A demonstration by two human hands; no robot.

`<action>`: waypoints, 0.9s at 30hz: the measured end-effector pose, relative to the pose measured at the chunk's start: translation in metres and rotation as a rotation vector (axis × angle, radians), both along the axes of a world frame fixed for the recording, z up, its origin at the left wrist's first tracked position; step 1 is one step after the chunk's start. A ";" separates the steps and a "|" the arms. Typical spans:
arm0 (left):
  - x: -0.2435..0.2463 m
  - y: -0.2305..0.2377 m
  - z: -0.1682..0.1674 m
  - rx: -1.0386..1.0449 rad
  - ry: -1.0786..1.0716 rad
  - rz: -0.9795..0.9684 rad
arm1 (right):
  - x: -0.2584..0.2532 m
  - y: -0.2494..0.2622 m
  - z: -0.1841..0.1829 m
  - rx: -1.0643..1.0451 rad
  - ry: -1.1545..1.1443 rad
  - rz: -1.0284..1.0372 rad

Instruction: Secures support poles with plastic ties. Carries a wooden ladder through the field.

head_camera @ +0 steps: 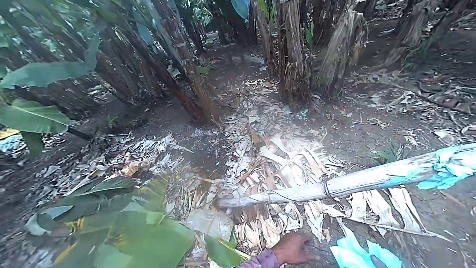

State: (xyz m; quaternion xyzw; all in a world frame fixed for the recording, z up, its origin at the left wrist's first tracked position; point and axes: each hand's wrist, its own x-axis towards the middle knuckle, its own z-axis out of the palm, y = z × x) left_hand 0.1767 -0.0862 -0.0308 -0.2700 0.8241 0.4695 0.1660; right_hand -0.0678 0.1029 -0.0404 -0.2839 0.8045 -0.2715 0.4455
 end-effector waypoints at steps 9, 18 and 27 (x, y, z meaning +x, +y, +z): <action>-0.120 0.019 -0.010 0.137 0.312 0.150 | -0.059 -0.026 0.004 -0.146 -0.130 -0.095; -0.171 -0.045 0.049 -0.141 0.365 0.544 | -0.182 0.062 0.006 -0.240 -0.096 -0.540; -0.203 -0.084 0.040 -0.025 0.588 0.942 | -0.292 0.176 -0.041 -0.033 0.077 -0.675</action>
